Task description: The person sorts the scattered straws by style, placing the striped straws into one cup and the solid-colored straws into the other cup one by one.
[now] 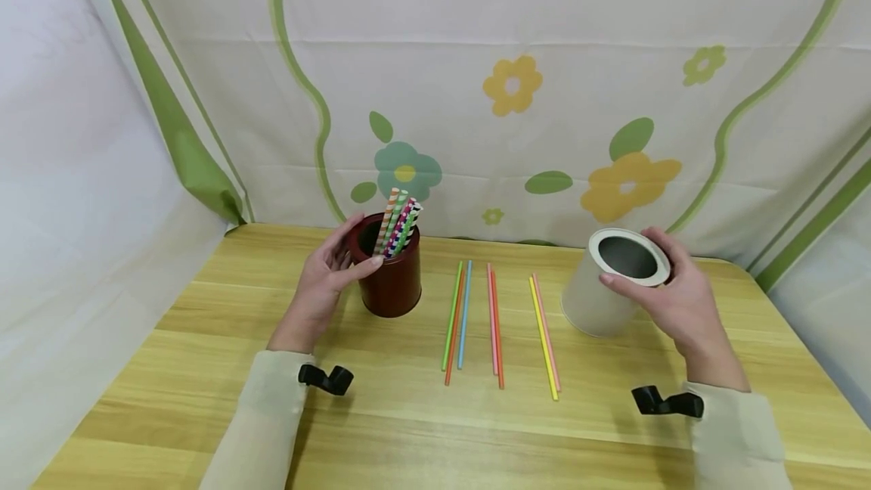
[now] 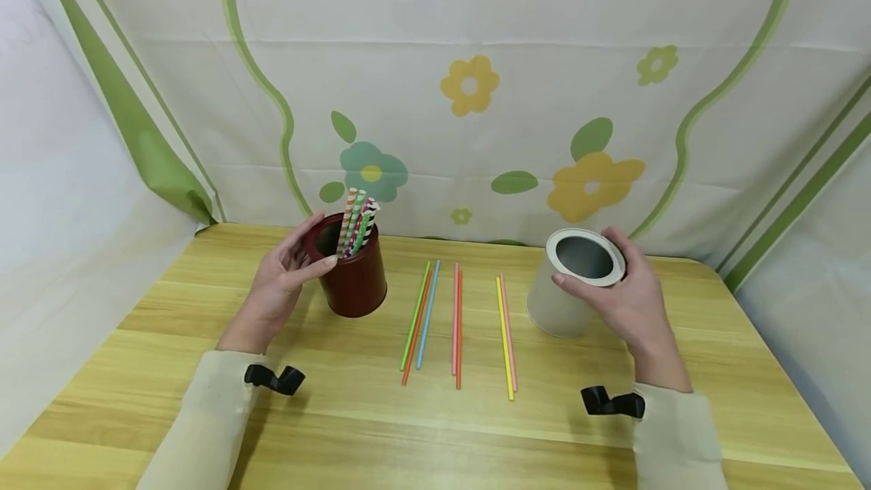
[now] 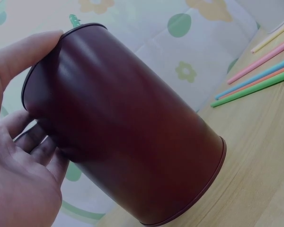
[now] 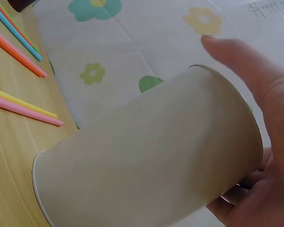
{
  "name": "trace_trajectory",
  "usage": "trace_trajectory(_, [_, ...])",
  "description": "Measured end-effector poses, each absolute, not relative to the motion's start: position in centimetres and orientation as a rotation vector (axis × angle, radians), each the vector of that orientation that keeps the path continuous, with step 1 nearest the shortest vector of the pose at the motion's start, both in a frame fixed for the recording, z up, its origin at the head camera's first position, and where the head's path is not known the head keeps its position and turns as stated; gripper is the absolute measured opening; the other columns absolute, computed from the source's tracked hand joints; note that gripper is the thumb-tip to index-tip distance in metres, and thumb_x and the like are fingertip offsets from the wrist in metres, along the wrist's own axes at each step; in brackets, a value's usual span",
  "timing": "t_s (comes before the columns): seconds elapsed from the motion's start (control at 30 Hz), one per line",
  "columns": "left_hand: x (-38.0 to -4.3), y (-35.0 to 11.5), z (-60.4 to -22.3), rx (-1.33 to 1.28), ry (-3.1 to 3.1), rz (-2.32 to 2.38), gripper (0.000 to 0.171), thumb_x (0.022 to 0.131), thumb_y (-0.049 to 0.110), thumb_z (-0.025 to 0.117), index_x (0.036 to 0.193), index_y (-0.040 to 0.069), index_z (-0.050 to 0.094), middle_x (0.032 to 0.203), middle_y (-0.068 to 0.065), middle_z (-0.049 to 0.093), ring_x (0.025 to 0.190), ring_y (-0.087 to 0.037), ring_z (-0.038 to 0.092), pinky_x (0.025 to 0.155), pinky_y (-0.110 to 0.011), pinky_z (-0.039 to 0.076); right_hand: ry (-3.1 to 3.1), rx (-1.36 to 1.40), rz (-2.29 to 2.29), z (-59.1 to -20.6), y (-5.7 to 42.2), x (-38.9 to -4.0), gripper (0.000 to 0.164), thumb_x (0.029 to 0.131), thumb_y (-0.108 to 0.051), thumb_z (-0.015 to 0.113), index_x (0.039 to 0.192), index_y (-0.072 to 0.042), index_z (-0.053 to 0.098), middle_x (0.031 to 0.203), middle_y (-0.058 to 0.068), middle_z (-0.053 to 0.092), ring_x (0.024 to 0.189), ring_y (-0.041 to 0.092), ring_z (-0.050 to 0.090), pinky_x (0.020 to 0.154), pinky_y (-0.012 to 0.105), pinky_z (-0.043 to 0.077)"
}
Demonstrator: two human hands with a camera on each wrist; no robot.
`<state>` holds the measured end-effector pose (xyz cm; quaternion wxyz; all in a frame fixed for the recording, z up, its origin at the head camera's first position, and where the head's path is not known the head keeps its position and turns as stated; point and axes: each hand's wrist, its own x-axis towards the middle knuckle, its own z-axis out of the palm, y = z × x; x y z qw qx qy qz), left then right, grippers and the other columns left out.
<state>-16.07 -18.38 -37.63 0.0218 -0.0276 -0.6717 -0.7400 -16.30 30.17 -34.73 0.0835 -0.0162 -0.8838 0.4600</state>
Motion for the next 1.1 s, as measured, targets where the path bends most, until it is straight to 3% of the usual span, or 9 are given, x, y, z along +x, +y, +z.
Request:
trace_trajectory(0.2, [-16.0, -18.7, -37.7, -0.102, -2.086, -2.258, 0.081, 0.097, 0.004, 0.077, 0.167, 0.021, 0.041, 0.174, -0.001, 0.038, 0.163, -0.016, 0.033, 0.138, -0.038, 0.021, -2.691, -0.091, 1.311, -35.1, 30.1, -16.4, 0.108, 0.087, -0.042, 0.091, 0.172, -0.028, 0.027, 0.166, 0.020, 0.043, 0.125, 0.016, 0.050, 0.081, 0.007, 0.041])
trace_trajectory(0.4, [-15.7, -18.4, -37.3, -0.131, -2.048, -2.183, 0.080, 0.097, 0.002, 0.075, 0.167, 0.015, 0.040, 0.173, -0.004, 0.041, 0.162, -0.019, 0.035, 0.138, -0.043, 0.021, -2.680, -0.095, 1.329, -35.3, 30.1, -16.4, 0.108, 0.086, -0.040, 0.092, 0.172, -0.029, 0.028, 0.162, 0.018, 0.045, 0.120, 0.011, 0.051, 0.080, 0.006, 0.043])
trace_trajectory(0.63, [-14.7, -17.7, -34.9, -0.109, -2.015, -2.037, 0.070, 0.095, 0.006, 0.080, 0.159, 0.014, 0.052, 0.166, -0.001, 0.051, 0.156, -0.018, 0.044, 0.133, -0.046, 0.034, -2.640, -0.096, 1.389, -35.7, 29.9, -16.3, 0.107, 0.086, -0.036, 0.093, 0.171, -0.031, 0.029, 0.161, 0.015, 0.045, 0.119, 0.007, 0.051, 0.081, 0.005, 0.045])
trace_trajectory(0.73, [-14.2, -17.4, -33.9, -0.132, -2.030, -1.925, 0.063, 0.095, 0.006, 0.081, 0.154, 0.010, 0.058, 0.161, -0.004, 0.056, 0.154, -0.015, 0.047, 0.133, -0.043, 0.033, -2.626, -0.101, 1.400, -35.8, 29.7, -16.3, 0.105, 0.086, -0.036, 0.093, 0.171, -0.033, 0.030, 0.160, 0.014, 0.046, 0.119, 0.007, 0.052, 0.082, 0.005, 0.045])
trace_trajectory(0.9, [-13.3, -16.9, -32.6, -0.105, -2.045, -1.709, 0.056, 0.092, 0.008, 0.085, 0.145, 0.013, 0.066, 0.151, 0.002, 0.063, 0.149, -0.008, 0.050, 0.133, -0.033, 0.032, -2.609, -0.111, 1.418, -36.0, 29.1, -16.3, 0.104, 0.086, -0.037, 0.093, 0.170, -0.035, 0.032, 0.159, 0.012, 0.047, 0.119, 0.008, 0.052, 0.082, 0.005, 0.045])
trace_trajectory(1.03, [-12.6, -15.8, -31.8, -0.189, -1.889, -1.696, 0.047, 0.089, -0.003, 0.083, 0.134, 0.003, 0.071, 0.138, 0.003, 0.069, 0.139, -0.012, 0.059, 0.127, -0.030, 0.041, -2.591, -0.108, 1.450, -36.0, 28.8, -16.2, 0.104, 0.086, -0.035, 0.093, 0.170, -0.033, 0.033, 0.158, 0.011, 0.047, 0.120, 0.007, 0.052, 0.083, 0.005, 0.046])
trace_trajectory(1.1, [-12.2, -14.6, -31.4, -0.291, -1.814, -1.705, 0.041, 0.089, -0.008, 0.081, 0.128, -0.002, 0.072, 0.132, -0.002, 0.072, 0.132, -0.015, 0.065, 0.118, -0.028, 0.051, -2.589, -0.104, 1.448, -36.0, 28.8, -16.2, 0.103, 0.086, -0.035, 0.093, 0.170, -0.034, 0.033, 0.158, 0.010, 0.048, 0.120, 0.006, 0.052, 0.083, 0.005, 0.046])
